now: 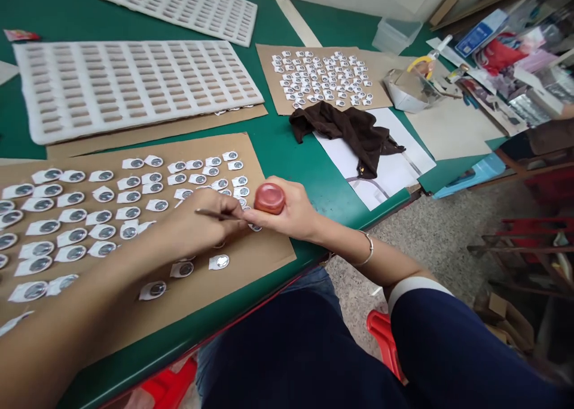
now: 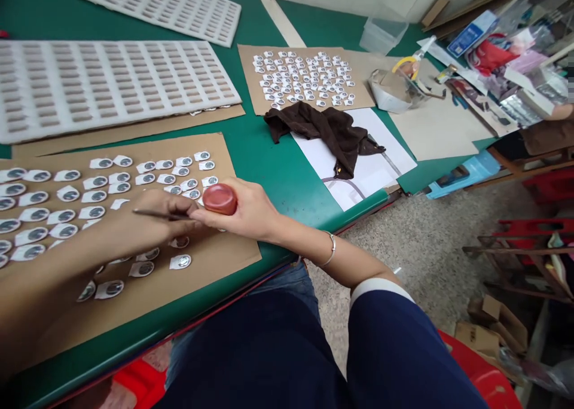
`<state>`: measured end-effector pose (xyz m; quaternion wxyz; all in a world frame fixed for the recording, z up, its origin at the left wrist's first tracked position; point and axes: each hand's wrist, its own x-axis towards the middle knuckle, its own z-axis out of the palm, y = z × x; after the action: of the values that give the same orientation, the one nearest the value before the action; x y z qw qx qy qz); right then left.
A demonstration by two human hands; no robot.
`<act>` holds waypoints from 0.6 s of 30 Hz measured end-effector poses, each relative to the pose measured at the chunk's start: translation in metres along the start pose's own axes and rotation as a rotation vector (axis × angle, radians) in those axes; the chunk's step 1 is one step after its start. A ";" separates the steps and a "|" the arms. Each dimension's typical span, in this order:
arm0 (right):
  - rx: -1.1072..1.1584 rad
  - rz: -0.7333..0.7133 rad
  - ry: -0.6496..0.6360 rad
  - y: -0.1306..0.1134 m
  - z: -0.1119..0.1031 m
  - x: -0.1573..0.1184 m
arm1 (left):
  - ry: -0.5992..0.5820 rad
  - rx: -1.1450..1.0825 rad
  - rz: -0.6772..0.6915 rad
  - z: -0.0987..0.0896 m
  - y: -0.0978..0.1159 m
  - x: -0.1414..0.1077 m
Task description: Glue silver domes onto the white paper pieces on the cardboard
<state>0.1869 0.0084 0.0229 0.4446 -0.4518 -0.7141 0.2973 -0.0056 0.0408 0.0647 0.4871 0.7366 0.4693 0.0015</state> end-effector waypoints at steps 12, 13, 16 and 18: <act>0.154 -0.241 0.445 0.001 0.009 -0.035 | 0.007 -0.246 -0.113 -0.005 -0.005 0.013; 0.145 -0.258 0.429 0.002 0.012 -0.035 | 0.008 -0.252 -0.108 -0.006 -0.006 0.013; 0.126 -0.280 0.413 0.006 0.017 -0.035 | -0.001 -0.273 -0.083 -0.007 -0.008 0.014; 0.122 -0.272 0.397 0.007 0.018 -0.035 | -0.001 -0.297 -0.062 -0.007 -0.010 0.015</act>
<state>0.1801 -0.0207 -0.0031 0.6385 -0.3733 -0.6477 0.1827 -0.0077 0.0575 0.0544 0.5905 0.6418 0.4861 0.0556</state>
